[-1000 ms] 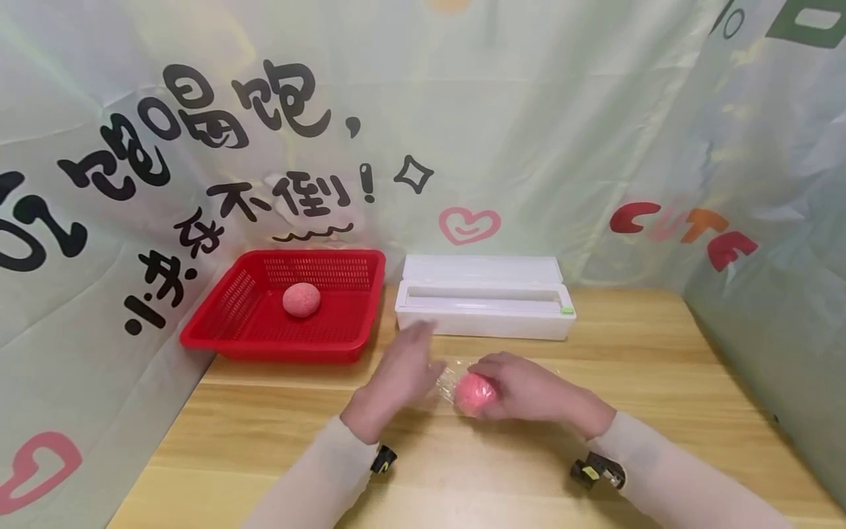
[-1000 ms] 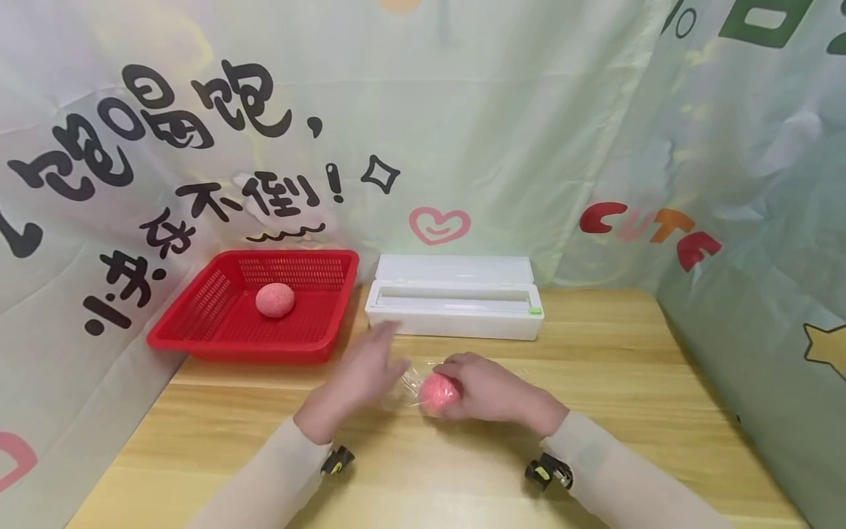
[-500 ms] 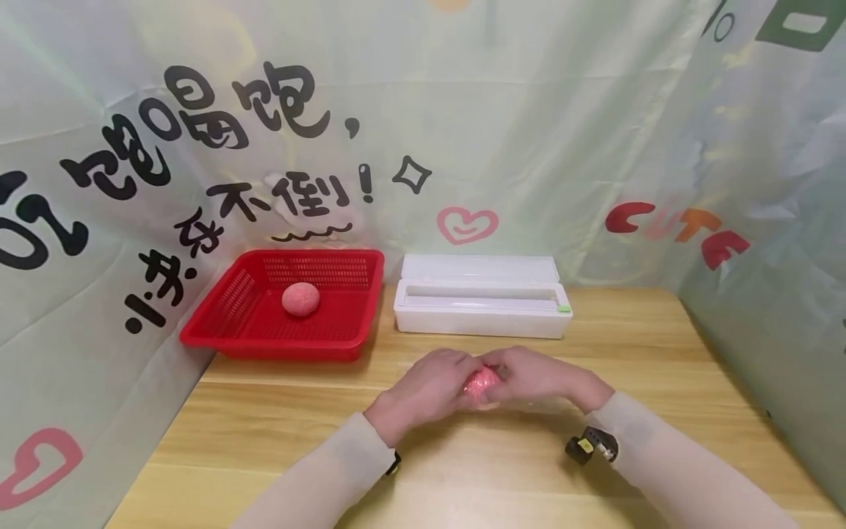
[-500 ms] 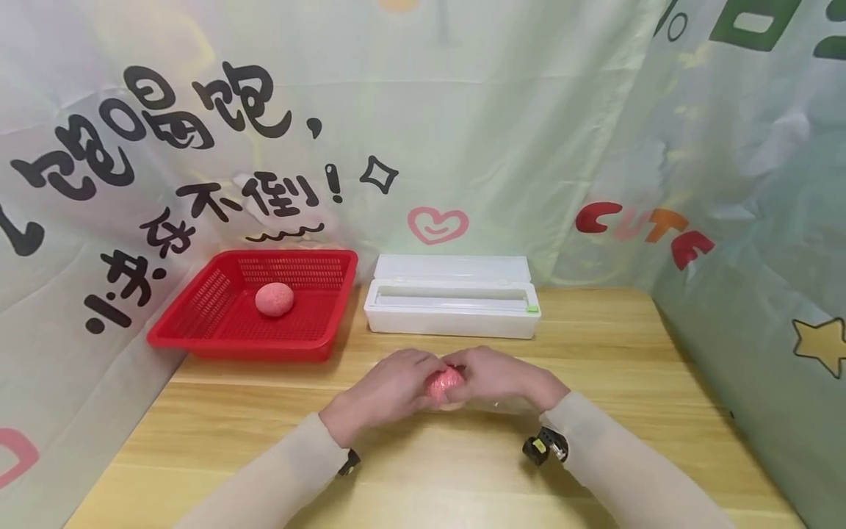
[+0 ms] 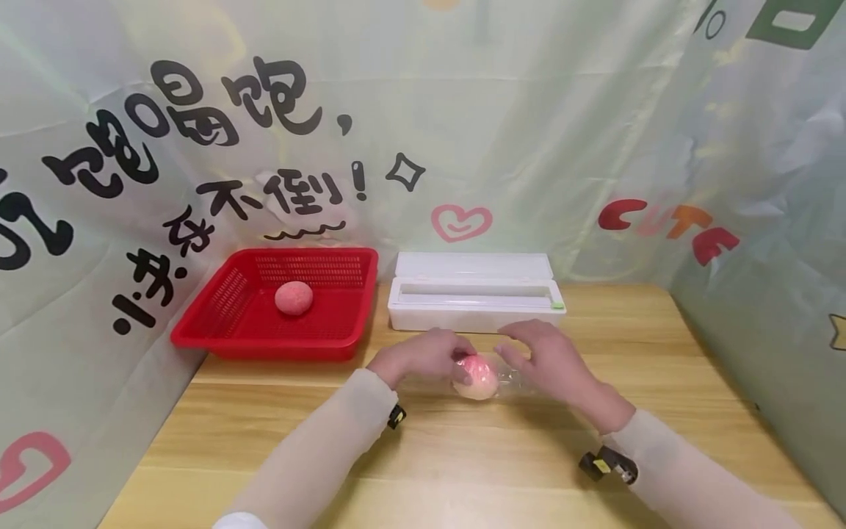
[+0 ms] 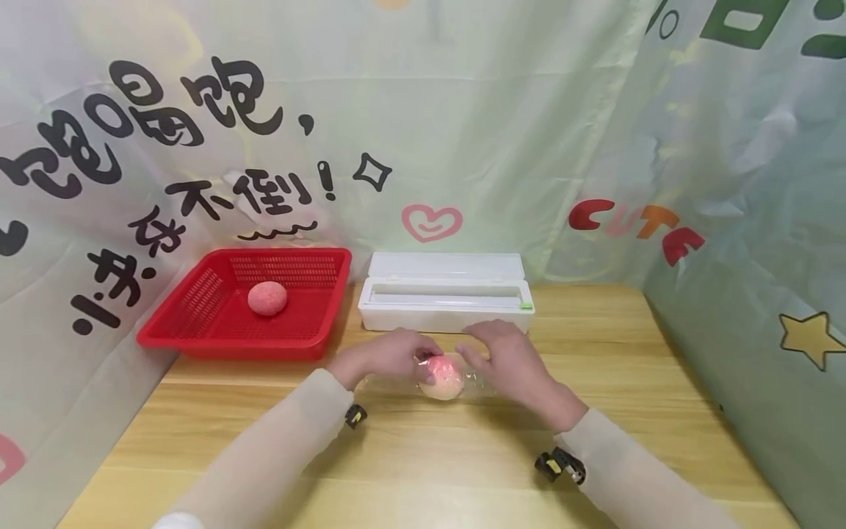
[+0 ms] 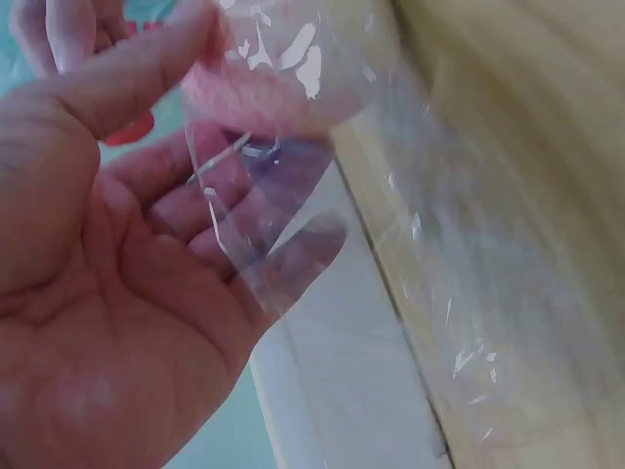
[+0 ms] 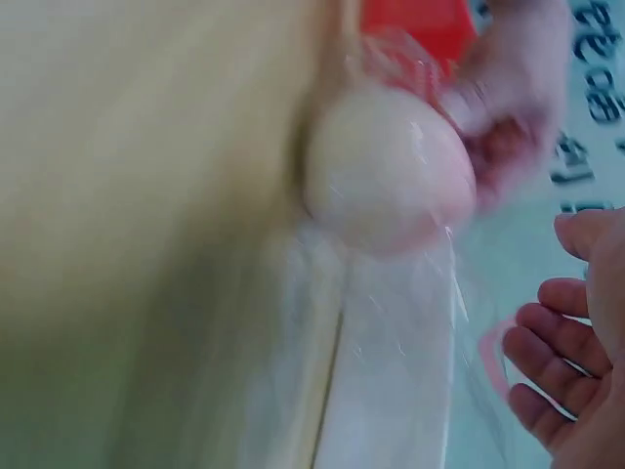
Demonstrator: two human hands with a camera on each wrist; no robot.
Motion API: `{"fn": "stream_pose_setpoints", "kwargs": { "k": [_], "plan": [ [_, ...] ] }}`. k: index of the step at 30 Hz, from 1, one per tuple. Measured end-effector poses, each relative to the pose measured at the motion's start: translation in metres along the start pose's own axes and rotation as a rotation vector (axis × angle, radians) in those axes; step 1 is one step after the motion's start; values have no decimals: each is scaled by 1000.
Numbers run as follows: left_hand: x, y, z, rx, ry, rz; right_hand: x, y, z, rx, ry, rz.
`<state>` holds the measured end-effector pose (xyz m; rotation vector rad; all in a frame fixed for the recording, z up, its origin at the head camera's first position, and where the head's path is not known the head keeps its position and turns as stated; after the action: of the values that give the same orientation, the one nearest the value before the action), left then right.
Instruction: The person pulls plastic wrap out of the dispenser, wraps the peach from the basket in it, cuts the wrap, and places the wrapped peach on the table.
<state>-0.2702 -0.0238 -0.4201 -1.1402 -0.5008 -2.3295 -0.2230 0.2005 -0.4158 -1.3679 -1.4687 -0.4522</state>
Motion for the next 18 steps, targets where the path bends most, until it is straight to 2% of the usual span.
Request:
{"fn": "stream_pose_setpoints", "kwargs": {
  "k": [3,6,8,12,15,18],
  "plan": [
    [6,-8,-6,-21,77,-60,-11,8,-9,128,95,1],
    [10,-14,-13,-26,136,-112,-23,10,-17,198,164,-66],
    [12,-18,-17,-31,171,-148,-29,9,-17,195,182,-121],
    [11,-21,-26,-19,236,-195,-37,4,-12,138,162,-205],
    [12,-14,-30,21,238,-155,-40,-2,-5,87,130,-237],
    [15,1,-35,68,255,-25,-40,-6,3,33,105,-252]
  ]
}}
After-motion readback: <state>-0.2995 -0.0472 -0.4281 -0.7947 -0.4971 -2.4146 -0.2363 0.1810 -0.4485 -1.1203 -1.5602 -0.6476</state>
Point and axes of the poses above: each hand's wrist, its own y-axis away from the middle knuckle, its own x-axis out of the back of the hand, z = x × y, the point moved 2 cm from there along -y, towards the middle knuckle, and after that the axes turned 9 degrees about -x, right-handed, at the moved point
